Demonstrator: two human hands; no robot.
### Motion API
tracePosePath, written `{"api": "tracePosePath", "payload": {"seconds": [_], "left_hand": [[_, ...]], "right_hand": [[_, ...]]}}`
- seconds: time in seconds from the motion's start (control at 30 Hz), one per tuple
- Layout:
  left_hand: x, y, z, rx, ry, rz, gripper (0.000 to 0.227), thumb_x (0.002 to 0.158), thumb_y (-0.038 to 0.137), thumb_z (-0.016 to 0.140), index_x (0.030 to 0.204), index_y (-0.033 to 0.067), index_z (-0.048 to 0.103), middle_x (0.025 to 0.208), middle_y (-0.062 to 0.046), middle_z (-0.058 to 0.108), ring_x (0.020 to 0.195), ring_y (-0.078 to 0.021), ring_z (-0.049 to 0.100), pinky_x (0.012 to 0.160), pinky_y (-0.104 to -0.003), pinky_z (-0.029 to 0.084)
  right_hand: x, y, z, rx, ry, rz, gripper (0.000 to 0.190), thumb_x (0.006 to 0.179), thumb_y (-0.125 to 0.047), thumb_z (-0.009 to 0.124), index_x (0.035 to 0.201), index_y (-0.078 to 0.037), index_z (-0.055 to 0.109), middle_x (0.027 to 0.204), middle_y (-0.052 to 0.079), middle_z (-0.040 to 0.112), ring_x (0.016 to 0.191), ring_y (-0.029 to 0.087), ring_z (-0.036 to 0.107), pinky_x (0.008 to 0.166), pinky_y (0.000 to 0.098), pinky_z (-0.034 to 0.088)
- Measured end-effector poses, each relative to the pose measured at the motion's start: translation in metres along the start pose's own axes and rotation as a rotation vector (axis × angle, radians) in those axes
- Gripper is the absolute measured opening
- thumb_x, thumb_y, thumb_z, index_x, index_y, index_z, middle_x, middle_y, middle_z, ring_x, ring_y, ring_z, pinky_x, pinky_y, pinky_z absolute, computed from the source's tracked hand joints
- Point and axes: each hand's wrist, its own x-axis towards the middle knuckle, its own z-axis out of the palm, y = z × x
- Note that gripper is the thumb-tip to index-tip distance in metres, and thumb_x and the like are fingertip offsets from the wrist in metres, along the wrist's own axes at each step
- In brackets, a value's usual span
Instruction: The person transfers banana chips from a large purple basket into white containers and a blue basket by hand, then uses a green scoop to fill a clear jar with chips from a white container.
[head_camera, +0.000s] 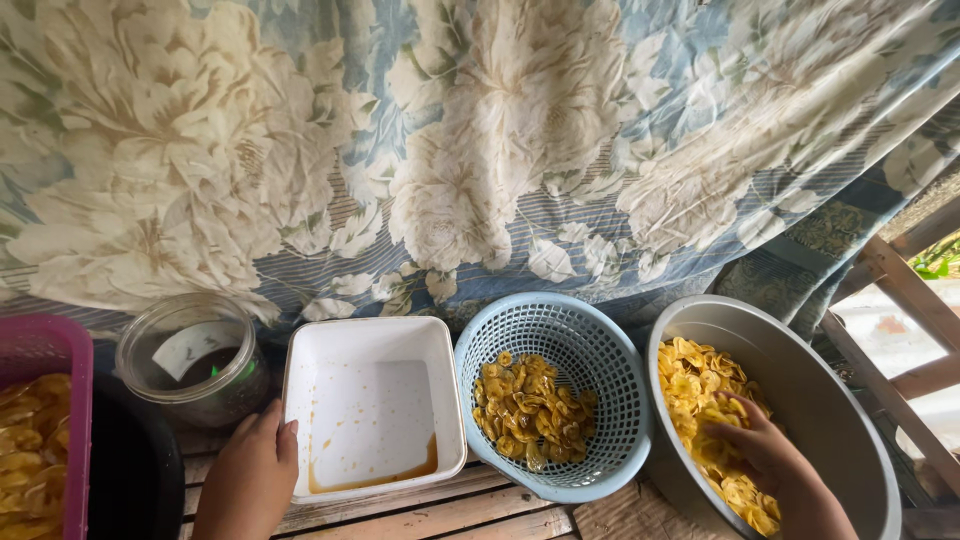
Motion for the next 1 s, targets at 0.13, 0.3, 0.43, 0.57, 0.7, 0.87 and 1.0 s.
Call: {"api": "tracePosePath", "payload": {"seconds": [0.13, 0.3, 0.43, 0.57, 0.7, 0.87, 1.0], "left_hand": [[-0.002, 0.004, -0.002, -0.041, 0.058, 0.04, 0.048, 0.098, 0.035, 0.051, 0.137, 0.0091, 0.06, 0.124, -0.014, 0.066, 0.11, -0.0352, 0.066, 0.091, -0.045, 0.054], [-0.008, 0.006, -0.007, -0.086, 0.08, 0.075, 0.045, 0.097, 0.033, 0.053, 0.133, 0.0078, 0.063, 0.114, -0.016, 0.068, 0.106, -0.0377, 0.065, 0.089, -0.046, 0.054], [-0.015, 0.012, -0.016, -0.115, 0.041, 0.072, 0.038, 0.1, 0.031, 0.053, 0.125, 0.0059, 0.066, 0.109, -0.016, 0.07, 0.103, -0.0377, 0.067, 0.087, -0.046, 0.055], [-0.02, 0.016, -0.02, -0.158, 0.097, 0.097, 0.039, 0.098, 0.029, 0.054, 0.127, 0.0053, 0.065, 0.11, -0.016, 0.069, 0.1, -0.0387, 0.067, 0.085, -0.047, 0.054], [-0.022, 0.015, -0.015, -0.167, 0.144, 0.13, 0.039, 0.098, 0.028, 0.053, 0.127, 0.0061, 0.066, 0.11, -0.016, 0.069, 0.1, -0.0388, 0.066, 0.084, -0.047, 0.054], [-0.028, 0.019, -0.02, -0.208, 0.132, 0.104, 0.041, 0.097, 0.028, 0.053, 0.128, 0.0038, 0.063, 0.113, -0.015, 0.068, 0.099, -0.038, 0.066, 0.082, -0.047, 0.054], [-0.032, 0.021, -0.023, -0.183, 0.084, 0.066, 0.04, 0.099, 0.028, 0.051, 0.131, 0.0066, 0.062, 0.114, -0.014, 0.068, 0.1, -0.0369, 0.067, 0.083, -0.046, 0.055]], "right_hand": [[0.013, 0.009, -0.028, 0.176, 0.083, -0.123, 0.07, 0.084, -0.014, 0.07, 0.149, -0.026, 0.048, 0.119, 0.012, 0.066, 0.096, 0.03, 0.07, 0.067, 0.0471, 0.061], [0.004, -0.004, -0.03, 0.262, -0.01, -0.186, 0.066, 0.081, -0.015, 0.07, 0.143, -0.024, 0.049, 0.117, 0.01, 0.066, 0.094, 0.031, 0.07, 0.065, 0.0491, 0.061], [-0.036, -0.092, 0.018, 0.275, -0.098, -0.304, 0.066, 0.087, -0.021, 0.07, 0.149, -0.022, 0.047, 0.121, 0.011, 0.064, 0.097, 0.029, 0.069, 0.063, 0.0434, 0.058], [-0.111, -0.176, 0.125, 0.348, -0.437, -0.449, 0.077, 0.088, -0.022, 0.069, 0.159, -0.021, 0.039, 0.123, 0.015, 0.064, 0.095, 0.03, 0.068, 0.059, 0.041, 0.058], [-0.174, -0.184, 0.277, 0.346, -0.729, -0.392, 0.085, 0.078, -0.012, 0.077, 0.155, -0.017, 0.041, 0.124, 0.016, 0.065, 0.106, 0.031, 0.069, 0.083, 0.0442, 0.065], [-0.203, -0.12, 0.417, -0.151, -0.823, -0.568, 0.083, 0.074, -0.015, 0.082, 0.148, -0.015, 0.044, 0.125, 0.02, 0.067, 0.104, 0.028, 0.071, 0.083, 0.0409, 0.061], [-0.207, -0.092, 0.438, -0.59, -0.637, -0.934, 0.074, 0.089, -0.027, 0.09, 0.149, -0.009, 0.05, 0.138, 0.024, 0.056, 0.124, 0.03, 0.055, 0.1, 0.037, 0.047]]}}
